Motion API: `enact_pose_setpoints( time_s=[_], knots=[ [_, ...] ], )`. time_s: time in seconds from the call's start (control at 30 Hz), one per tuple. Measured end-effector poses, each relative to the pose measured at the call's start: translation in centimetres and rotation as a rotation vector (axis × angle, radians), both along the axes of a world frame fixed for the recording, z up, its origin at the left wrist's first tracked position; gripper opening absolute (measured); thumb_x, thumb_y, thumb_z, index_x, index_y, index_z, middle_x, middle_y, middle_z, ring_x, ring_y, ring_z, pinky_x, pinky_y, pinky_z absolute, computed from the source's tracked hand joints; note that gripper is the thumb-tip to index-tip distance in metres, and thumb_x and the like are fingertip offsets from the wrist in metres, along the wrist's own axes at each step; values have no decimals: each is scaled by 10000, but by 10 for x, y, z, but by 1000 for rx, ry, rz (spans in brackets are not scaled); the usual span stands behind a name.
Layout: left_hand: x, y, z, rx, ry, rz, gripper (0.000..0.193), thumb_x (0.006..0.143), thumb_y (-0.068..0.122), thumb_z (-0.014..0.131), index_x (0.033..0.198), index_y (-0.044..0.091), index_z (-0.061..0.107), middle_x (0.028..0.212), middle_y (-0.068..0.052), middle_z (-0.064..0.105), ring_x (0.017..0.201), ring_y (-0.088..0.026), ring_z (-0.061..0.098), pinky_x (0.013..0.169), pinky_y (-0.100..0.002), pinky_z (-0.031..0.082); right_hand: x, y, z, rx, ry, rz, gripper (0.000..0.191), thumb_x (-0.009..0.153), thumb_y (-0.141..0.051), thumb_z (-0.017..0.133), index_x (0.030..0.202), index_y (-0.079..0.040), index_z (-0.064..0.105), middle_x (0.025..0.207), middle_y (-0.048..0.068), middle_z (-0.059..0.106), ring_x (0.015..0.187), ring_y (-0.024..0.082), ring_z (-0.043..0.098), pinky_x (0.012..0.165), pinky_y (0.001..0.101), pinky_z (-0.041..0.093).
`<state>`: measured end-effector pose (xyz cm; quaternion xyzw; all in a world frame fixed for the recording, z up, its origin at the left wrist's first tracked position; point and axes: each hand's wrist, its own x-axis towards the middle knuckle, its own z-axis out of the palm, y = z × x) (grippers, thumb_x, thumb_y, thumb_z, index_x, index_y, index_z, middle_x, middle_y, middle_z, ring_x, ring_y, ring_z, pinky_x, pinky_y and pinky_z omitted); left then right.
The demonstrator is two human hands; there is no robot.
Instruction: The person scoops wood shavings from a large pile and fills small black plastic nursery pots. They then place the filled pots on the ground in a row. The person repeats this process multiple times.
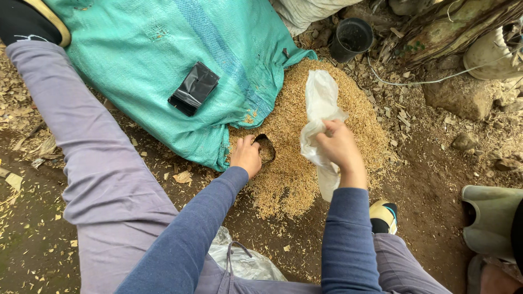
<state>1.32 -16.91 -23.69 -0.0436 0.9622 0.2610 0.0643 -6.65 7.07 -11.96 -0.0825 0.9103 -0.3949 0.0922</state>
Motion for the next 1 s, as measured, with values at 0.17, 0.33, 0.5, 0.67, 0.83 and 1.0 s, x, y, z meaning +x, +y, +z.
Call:
enact_pose_setpoints(
  time_s=[0.17,0.33,0.5,0.67,0.83,1.0],
  knots=[
    [-11,-6,-10,149,162,14,336,831,-17,590,1147,-7,702,1323,-126,598,1186,-335,608,1051,-425,509,0,-16,-80,199,-102,15,449,840,-131,674,1279,-36,677,1145,195,715,1082,316,694,955,396,536],
    [-13,-28,-10,209,125,309,346,825,-1,599,1163,-30,673,1275,-191,579,1118,-399,624,983,-459,510,24,-41,-133,-39,-344,-41,647,769,-171,727,1393,-89,578,1333,187,621,1136,373,702,909,473,597],
    [-13,-48,0,237,-12,352,394,838,34,601,1227,33,663,1331,-148,552,1122,-391,614,971,-483,495,49,-80,-150,220,-178,136,906,680,-219,907,1479,-173,481,1534,209,318,1408,443,349,1141,502,386],
    [-23,-55,-4,223,86,310,421,818,35,628,1236,9,659,1417,-126,525,1198,-365,591,1020,-462,473,66,-106,-159,383,-168,22,848,699,-199,857,1454,-282,481,1583,166,278,1397,474,289,1079,510,435],
    [-26,-60,-16,304,86,248,444,836,2,600,1279,1,635,1381,-129,546,1197,-362,594,1032,-451,474,67,-107,-169,336,-68,-38,770,710,-167,846,1407,-265,534,1472,173,376,1276,466,371,1057,508,431],
    [-19,-50,-16,356,140,158,417,857,-16,577,1271,-14,630,1348,-146,550,1178,-372,605,1032,-441,486,66,-106,-171,322,36,-51,661,721,-112,815,1344,-215,618,1347,184,495,1178,447,460,1006,504,456]
  ],
)
